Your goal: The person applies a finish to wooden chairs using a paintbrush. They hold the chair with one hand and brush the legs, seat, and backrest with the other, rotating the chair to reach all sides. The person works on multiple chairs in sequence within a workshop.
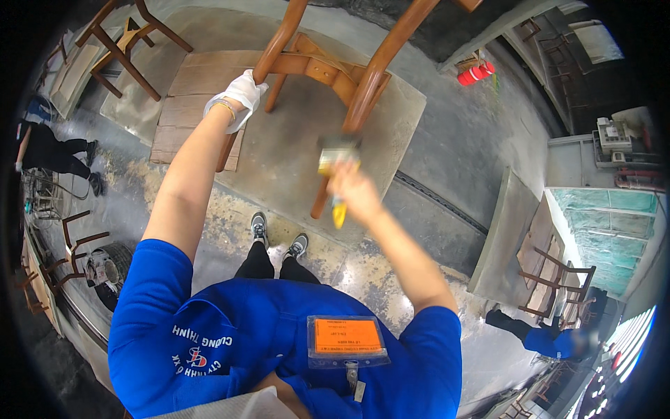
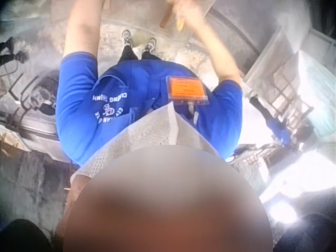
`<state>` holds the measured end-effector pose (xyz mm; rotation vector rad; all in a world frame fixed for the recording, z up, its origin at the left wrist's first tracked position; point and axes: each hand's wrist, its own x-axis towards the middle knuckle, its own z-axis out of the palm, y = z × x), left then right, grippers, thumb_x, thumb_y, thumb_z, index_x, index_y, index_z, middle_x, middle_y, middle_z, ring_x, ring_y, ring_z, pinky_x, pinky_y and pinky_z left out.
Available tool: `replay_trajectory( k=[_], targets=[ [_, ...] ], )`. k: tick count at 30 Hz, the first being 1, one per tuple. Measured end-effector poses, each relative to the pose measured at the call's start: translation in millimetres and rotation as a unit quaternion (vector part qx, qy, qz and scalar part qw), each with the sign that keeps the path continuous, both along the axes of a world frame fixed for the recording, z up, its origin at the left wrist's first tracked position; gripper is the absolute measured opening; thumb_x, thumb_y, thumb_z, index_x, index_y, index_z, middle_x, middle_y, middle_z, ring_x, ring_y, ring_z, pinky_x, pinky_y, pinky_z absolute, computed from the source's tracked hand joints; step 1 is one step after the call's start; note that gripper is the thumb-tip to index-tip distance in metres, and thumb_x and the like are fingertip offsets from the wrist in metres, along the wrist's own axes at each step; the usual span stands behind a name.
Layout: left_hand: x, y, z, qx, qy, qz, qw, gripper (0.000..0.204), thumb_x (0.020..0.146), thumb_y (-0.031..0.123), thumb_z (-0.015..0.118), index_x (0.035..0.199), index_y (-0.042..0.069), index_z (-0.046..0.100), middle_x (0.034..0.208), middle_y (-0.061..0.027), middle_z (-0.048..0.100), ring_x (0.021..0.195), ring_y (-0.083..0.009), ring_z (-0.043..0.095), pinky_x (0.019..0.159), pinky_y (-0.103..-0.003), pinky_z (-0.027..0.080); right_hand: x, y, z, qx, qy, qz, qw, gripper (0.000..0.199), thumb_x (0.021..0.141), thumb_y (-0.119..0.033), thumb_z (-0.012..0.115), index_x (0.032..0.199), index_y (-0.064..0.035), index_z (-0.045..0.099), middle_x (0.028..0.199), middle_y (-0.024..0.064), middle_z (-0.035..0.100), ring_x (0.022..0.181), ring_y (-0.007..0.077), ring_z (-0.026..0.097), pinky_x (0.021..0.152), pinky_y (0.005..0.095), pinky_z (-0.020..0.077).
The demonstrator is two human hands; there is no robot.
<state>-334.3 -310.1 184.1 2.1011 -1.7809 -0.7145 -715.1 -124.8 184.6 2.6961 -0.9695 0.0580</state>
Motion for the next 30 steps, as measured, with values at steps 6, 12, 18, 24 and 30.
replay_trajectory(
  k=[6, 12, 18, 24, 30],
  targets=[
    [1.2, 2.1, 4.9, 0.013, -0.006, -0.014, 1.0, 0.061, 0.101, 0.041, 0.066, 0.138, -0.006, 0.053, 0.124, -0.0311, 0.072, 0.12, -0.0432, 0.07, 0.105, -0.046, 0.053, 9.6, 22.0, 10.1, 0.473, -0.257, -0.046, 0.841, 0.011, 0.086, -0.003, 0.07, 0.087, -0.0131, 0.075, 0.136, 0.0116, 0.073, 0.128, 0.0328, 0.07, 0.106, 0.0431, 0.0588],
    [-1.1, 1.5, -0.2, 0.009, -0.004, 0.014, 1.0, 0.053, 0.1, 0.038, 0.07, 0.138, 0.002, 0.058, 0.123, -0.0276, 0.072, 0.122, -0.044, 0.068, 0.103, -0.047, 0.053, -10.2, -100.4, 65.1, 0.04, -0.303, -0.067, 0.95, 0.018, 0.09, -0.005, 0.071, 0.107, -0.0117, 0.075, 0.142, 0.016, 0.069, 0.134, 0.0358, 0.065, 0.114, 0.043, 0.0544],
    [-4.6, 6.4, 9.2, -0.002, 0.023, 0.024, 0.999, 0.055, 0.098, 0.04, 0.07, 0.134, 0.0, 0.059, 0.125, -0.0309, 0.071, 0.124, -0.0456, 0.067, 0.104, -0.048, 0.054, -3.6, 49.4, -21.5, 0.346, -0.1, 0.017, 0.933, 0.035, 0.078, -0.001, 0.075, 0.11, -0.016, 0.076, 0.153, 0.0148, 0.062, 0.139, 0.0333, 0.062, 0.11, 0.042, 0.0562],
    [-4.0, 19.1, 14.1, 0.021, 0.022, 0.02, 0.999, 0.049, 0.1, 0.039, 0.069, 0.131, 0.001, 0.06, 0.126, -0.0265, 0.072, 0.122, -0.0413, 0.068, 0.101, -0.047, 0.055, 29.2, 68.6, -15.7, 0.506, -0.428, -0.183, 0.726, 0.011, 0.088, 0.004, 0.079, 0.09, -0.006, 0.081, 0.123, 0.0127, 0.079, 0.113, 0.023, 0.073, 0.101, 0.0332, 0.0553],
    [-4.1, 36.3, 32.6, 0.026, 0.069, 0.013, 0.997, 0.041, 0.102, 0.036, 0.068, 0.124, 0.003, 0.058, 0.11, -0.0245, 0.074, 0.104, -0.043, 0.071, 0.089, -0.05, 0.056, 81.8, -13.3, 46.9, 0.395, -0.532, -0.158, 0.732, 0.013, 0.084, 0.006, 0.08, 0.089, -0.0056, 0.082, 0.118, 0.0156, 0.08, 0.115, 0.0251, 0.074, 0.103, 0.0378, 0.0553]
  ],
)
